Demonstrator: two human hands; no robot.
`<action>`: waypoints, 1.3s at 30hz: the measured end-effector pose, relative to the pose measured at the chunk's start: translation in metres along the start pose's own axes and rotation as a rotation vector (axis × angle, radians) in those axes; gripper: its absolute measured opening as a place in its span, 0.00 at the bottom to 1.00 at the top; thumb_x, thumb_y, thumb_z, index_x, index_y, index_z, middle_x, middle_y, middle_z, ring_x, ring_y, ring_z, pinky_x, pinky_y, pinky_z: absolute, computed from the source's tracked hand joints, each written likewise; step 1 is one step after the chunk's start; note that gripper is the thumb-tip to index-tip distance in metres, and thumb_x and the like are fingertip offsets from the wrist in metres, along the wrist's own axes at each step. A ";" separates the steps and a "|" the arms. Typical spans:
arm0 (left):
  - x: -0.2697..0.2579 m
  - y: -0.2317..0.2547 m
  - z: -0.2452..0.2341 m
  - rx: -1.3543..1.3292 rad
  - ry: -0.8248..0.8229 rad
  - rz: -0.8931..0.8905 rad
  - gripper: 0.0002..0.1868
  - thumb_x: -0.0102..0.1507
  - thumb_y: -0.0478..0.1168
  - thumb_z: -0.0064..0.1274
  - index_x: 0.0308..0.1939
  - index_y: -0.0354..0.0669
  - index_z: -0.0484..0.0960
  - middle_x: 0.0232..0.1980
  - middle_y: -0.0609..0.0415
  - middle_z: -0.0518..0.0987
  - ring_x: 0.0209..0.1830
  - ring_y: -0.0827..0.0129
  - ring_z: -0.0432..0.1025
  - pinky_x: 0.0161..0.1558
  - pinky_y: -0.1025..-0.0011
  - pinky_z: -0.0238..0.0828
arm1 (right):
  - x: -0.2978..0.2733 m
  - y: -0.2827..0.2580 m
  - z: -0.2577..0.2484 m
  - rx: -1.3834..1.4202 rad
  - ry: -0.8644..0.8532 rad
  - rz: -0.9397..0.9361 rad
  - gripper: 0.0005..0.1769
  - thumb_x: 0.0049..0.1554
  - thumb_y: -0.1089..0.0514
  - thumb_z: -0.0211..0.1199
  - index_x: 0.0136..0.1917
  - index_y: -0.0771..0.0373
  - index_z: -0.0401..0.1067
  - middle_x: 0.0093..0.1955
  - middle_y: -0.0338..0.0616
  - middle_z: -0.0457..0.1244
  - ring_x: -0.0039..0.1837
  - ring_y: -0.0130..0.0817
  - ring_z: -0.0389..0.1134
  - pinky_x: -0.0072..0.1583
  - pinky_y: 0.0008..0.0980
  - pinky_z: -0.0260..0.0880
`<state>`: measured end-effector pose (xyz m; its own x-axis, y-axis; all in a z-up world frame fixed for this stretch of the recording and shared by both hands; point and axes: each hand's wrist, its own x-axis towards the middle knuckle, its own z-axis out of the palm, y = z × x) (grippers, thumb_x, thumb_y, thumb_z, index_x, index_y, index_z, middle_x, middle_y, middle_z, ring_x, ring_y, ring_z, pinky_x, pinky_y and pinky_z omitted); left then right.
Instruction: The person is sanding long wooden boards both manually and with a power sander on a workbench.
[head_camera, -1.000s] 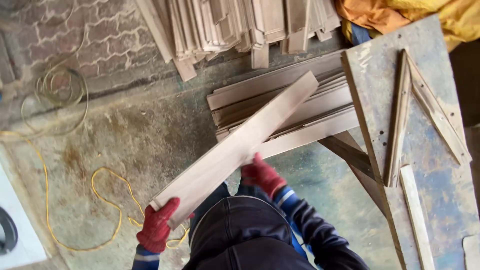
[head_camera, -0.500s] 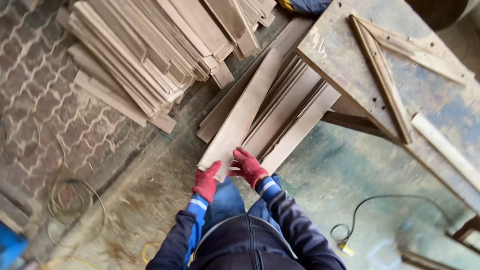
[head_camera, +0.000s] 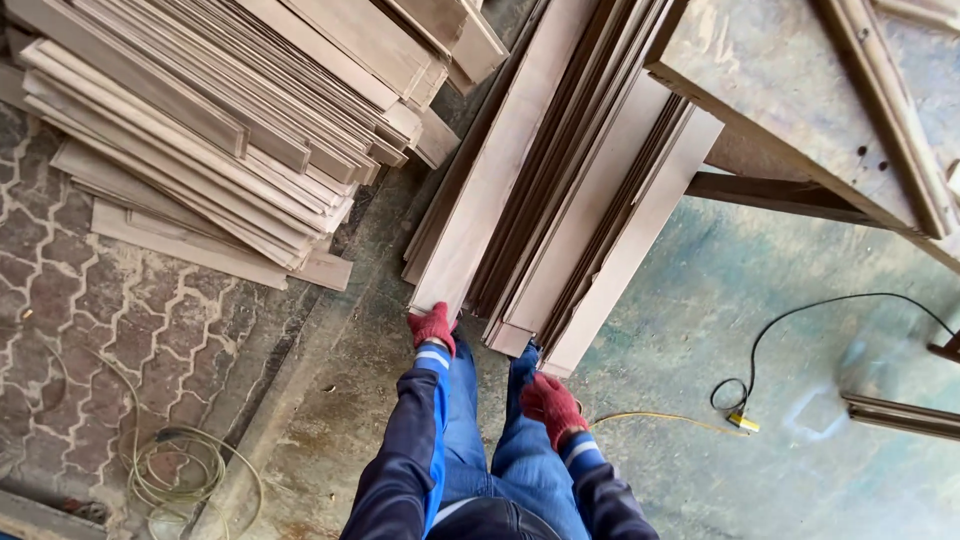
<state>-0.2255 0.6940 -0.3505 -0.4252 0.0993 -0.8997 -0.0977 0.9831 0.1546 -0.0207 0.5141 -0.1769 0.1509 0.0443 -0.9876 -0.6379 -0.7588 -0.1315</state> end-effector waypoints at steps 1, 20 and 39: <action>0.037 -0.014 0.002 0.164 0.019 -0.038 0.50 0.54 0.61 0.70 0.71 0.49 0.62 0.65 0.51 0.75 0.65 0.54 0.72 0.55 0.42 0.72 | 0.004 0.010 -0.006 -0.073 0.046 -0.010 0.30 0.59 0.45 0.68 0.70 0.56 0.68 0.54 0.58 0.71 0.51 0.52 0.76 0.52 0.52 0.79; -0.004 -0.042 -0.044 -0.804 -1.321 0.556 0.67 0.29 0.72 0.70 0.62 0.34 0.69 0.55 0.50 0.72 0.51 0.72 0.66 0.55 0.66 0.57 | -0.038 0.012 0.015 -0.176 -0.035 -0.327 0.29 0.59 0.44 0.69 0.70 0.55 0.71 0.55 0.51 0.72 0.50 0.40 0.76 0.49 0.32 0.78; -0.495 -0.144 0.021 0.127 -1.097 0.745 0.17 0.68 0.40 0.54 0.58 0.34 0.78 0.42 0.46 0.81 0.37 0.61 0.77 0.41 0.67 0.79 | -0.287 -0.011 -0.325 0.303 -0.326 -0.886 0.24 0.58 0.57 0.64 0.67 0.68 0.72 0.50 0.46 0.70 0.51 0.30 0.71 0.55 0.26 0.74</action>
<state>0.0179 0.5066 0.0640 0.6057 0.6285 -0.4880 -0.0499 0.6421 0.7650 0.1889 0.2987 0.1357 0.4806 0.7267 -0.4909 -0.5676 -0.1689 -0.8058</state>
